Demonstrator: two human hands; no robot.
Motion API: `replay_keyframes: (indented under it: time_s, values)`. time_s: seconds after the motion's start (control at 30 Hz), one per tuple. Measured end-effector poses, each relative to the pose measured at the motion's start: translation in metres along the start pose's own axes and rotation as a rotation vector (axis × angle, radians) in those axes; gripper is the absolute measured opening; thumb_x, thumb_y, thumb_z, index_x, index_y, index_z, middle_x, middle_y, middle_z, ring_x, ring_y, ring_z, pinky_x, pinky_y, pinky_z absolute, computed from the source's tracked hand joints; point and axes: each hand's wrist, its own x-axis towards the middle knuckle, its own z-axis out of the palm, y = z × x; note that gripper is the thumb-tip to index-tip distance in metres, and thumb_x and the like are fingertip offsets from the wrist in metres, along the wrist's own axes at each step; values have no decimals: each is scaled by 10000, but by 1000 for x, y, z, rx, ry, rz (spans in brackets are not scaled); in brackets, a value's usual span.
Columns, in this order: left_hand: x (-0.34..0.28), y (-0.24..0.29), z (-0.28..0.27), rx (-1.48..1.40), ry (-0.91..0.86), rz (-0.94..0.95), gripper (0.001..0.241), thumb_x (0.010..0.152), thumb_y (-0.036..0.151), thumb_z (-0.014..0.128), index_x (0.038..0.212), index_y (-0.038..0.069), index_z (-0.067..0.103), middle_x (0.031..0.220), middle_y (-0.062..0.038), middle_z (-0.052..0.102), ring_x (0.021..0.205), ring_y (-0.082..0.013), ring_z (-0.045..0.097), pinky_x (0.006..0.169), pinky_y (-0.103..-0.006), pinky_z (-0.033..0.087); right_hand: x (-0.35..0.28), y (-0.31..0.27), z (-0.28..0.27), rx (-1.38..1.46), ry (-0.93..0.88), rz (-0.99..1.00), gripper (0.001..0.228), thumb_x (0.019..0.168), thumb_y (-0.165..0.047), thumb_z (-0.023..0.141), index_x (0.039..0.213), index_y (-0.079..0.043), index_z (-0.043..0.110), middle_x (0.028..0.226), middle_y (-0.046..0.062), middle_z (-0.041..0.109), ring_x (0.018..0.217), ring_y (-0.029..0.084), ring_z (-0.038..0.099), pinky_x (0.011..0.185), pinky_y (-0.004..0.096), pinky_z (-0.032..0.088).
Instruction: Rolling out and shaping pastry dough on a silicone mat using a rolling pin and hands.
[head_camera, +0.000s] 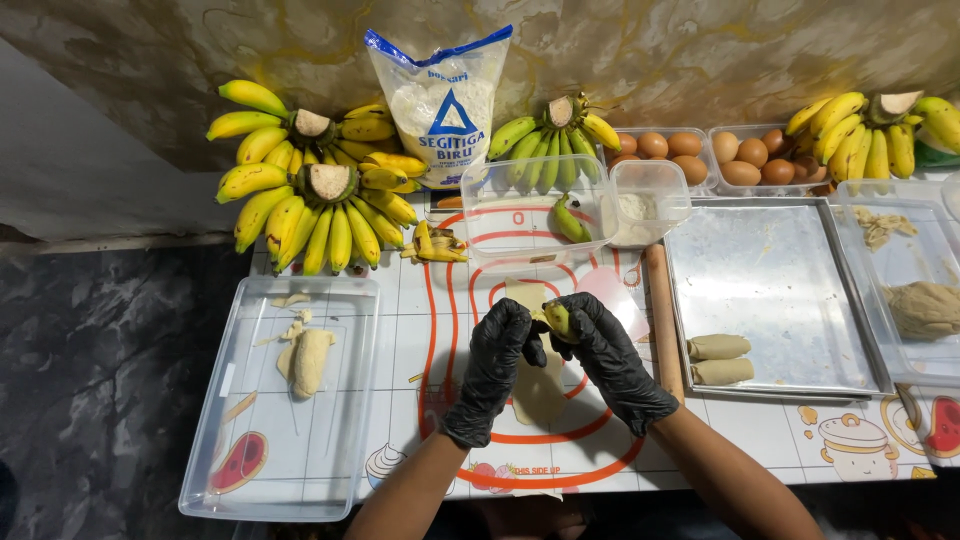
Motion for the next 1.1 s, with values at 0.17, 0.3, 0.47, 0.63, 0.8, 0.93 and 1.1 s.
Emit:
replay_keyframes:
  time_s: [0.17, 0.3, 0.47, 0.63, 0.8, 0.93, 1.1]
  values:
    - [-6, 15, 7, -105, -26, -109, 182, 1025, 119, 649, 857, 50, 645, 586, -139, 641, 494, -203, 648, 535, -286, 538, 0, 5, 3, 22, 36, -25, 248, 1053, -161, 530, 1156, 35, 643, 716, 202, 637, 571, 196, 539, 530, 239, 445]
    - [-6, 1, 6, -38, -12, -96, 134, 1005, 133, 676, 904, 45, 689, 645, -149, 687, 561, -209, 699, 578, -312, 583, -1, 18, -13, 86, -38, -4, 413, 955, -187, 673, 1312, -8, 568, 1031, 169, 732, 807, 180, 687, 717, 283, 540]
    - [-4, 15, 6, -85, 35, -135, 117, 976, 90, 693, 870, 44, 704, 645, -141, 701, 541, -182, 684, 570, -279, 575, 1, -2, 3, -42, 47, 13, 346, 902, 29, 726, 1234, 41, 629, 1048, 158, 740, 909, 182, 693, 854, 335, 573]
    - [-8, 25, 13, -97, -3, -92, 159, 988, 86, 691, 835, 47, 700, 620, -144, 698, 537, -174, 677, 598, -280, 573, -5, 0, 16, 264, 109, 156, 311, 948, 30, 635, 1258, 48, 627, 1089, 195, 739, 974, 264, 720, 931, 421, 578]
    - [-12, 24, 16, -107, 14, -127, 162, 968, 69, 704, 813, 23, 695, 578, -175, 684, 478, -204, 663, 550, -274, 561, -8, 2, 20, 548, 294, 319, 361, 952, 7, 628, 1304, 87, 615, 1136, 303, 702, 1058, 378, 708, 1002, 523, 530]
    - [-12, 35, 17, -49, -5, -40, 211, 962, 63, 711, 755, 30, 683, 534, -143, 661, 472, -192, 648, 573, -266, 554, -9, 18, 5, 549, 371, 365, 390, 936, -10, 641, 1310, 96, 614, 1144, 336, 682, 1053, 414, 700, 1000, 583, 522]
    - [-17, 29, 23, -41, -18, 9, 194, 926, 46, 749, 742, 36, 687, 530, -125, 663, 473, -175, 661, 554, -264, 560, -9, 2, 13, 602, 428, 428, 347, 937, -56, 662, 1262, 67, 662, 1138, 303, 683, 1030, 411, 691, 974, 600, 513]
